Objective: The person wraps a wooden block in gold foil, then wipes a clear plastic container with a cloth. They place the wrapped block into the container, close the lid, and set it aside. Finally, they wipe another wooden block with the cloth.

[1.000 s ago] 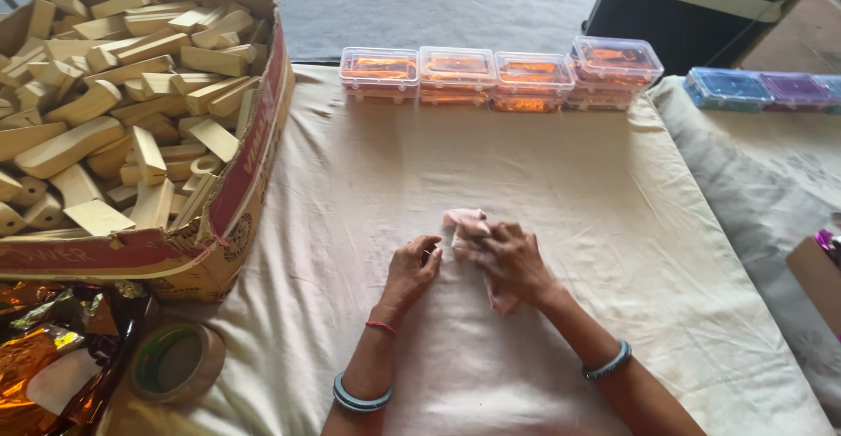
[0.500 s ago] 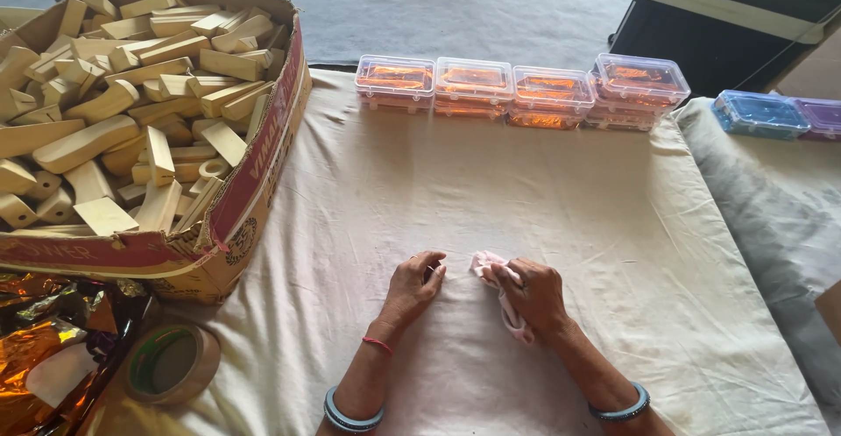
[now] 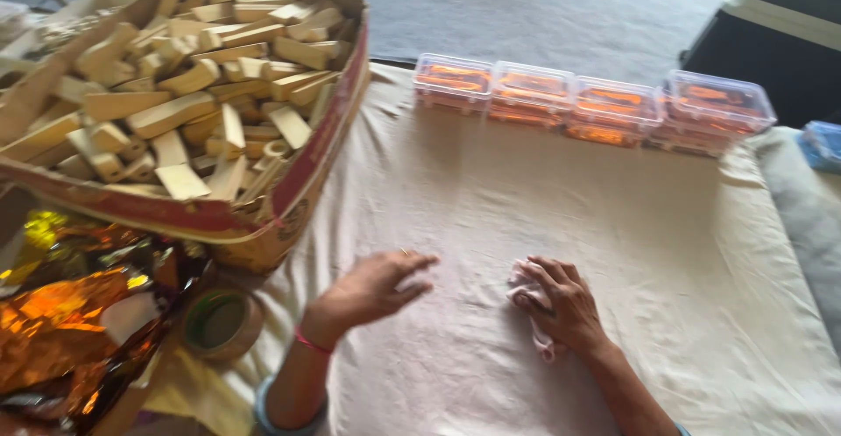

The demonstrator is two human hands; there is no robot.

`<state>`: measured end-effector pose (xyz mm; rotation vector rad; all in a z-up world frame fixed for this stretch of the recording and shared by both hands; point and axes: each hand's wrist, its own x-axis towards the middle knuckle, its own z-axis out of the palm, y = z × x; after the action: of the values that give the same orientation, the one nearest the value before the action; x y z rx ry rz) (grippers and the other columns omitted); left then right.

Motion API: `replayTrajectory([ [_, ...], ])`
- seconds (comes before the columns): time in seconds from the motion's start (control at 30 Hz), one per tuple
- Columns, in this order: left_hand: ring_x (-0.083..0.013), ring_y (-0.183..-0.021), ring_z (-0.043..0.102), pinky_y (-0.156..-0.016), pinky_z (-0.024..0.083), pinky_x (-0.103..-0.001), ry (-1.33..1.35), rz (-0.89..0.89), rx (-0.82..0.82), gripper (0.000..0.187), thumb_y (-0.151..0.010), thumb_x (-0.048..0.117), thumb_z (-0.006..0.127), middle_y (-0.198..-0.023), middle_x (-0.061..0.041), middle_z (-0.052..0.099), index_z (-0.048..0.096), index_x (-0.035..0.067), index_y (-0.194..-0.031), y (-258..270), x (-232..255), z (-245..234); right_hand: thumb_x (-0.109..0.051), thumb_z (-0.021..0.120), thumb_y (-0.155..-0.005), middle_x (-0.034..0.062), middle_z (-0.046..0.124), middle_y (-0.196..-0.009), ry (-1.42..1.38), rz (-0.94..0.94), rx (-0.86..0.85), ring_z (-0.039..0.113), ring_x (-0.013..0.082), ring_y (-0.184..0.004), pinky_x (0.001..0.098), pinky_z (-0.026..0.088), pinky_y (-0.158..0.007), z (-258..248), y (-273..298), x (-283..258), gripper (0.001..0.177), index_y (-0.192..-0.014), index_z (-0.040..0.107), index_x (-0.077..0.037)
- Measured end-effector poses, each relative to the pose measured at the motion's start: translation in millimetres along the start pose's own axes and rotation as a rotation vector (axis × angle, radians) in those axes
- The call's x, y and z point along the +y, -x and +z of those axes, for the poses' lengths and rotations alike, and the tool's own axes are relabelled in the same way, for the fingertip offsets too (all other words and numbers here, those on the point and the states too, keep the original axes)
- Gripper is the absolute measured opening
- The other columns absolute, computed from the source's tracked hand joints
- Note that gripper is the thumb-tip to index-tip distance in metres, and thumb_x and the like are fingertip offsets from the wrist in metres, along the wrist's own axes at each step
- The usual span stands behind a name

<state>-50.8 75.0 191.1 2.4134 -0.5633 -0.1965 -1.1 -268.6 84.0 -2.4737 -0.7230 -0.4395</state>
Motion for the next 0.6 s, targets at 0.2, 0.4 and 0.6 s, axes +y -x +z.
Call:
replayTrajectory([
  [0.2,-0.0174,-0.094,0.075,-0.088,0.063,-0.033,-0.053,-0.132,0.262,0.043,-0.097,0.029,0.063,-0.122,-0.008,0.074,0.061,0.013,-0.138,53.3,3.0,-111.0,-0.040,0.077,-0.079,0.0000,0.068,-0.133,0.029,0.049,-0.077,0.059,0.0274,-0.123,0.0464,0.048,-0.100,9.8,6.3,8.1,0.041,-0.115,0.076,-0.022],
  [0.4,-0.0219,-0.101,0.073,-0.089,0.060,-0.036,-0.049,-0.073,0.645,0.039,-0.101,0.022,0.066,-0.115,-0.013,0.076,0.066,0.006,-0.136,74.7,-69.2,-177.4,-0.043,0.076,-0.081,-0.0011,0.068,-0.133,0.061,0.084,-0.071,0.059,0.0264,-0.124,0.0457,0.048,-0.101,12.1,7.3,10.0,0.039,-0.114,0.077,-0.023],
  [0.6,-0.0214,-0.099,0.073,-0.084,0.059,-0.036,-0.028,-0.357,0.893,0.034,-0.105,0.026,0.065,-0.117,-0.014,0.075,0.068,0.007,-0.133,71.1,-130.5,-203.6,-0.044,0.076,-0.081,-0.0010,0.068,-0.132,0.065,0.101,-0.065,0.060,0.0262,-0.124,0.0456,0.050,-0.101,10.2,5.7,7.4,0.039,-0.112,0.077,-0.022],
])
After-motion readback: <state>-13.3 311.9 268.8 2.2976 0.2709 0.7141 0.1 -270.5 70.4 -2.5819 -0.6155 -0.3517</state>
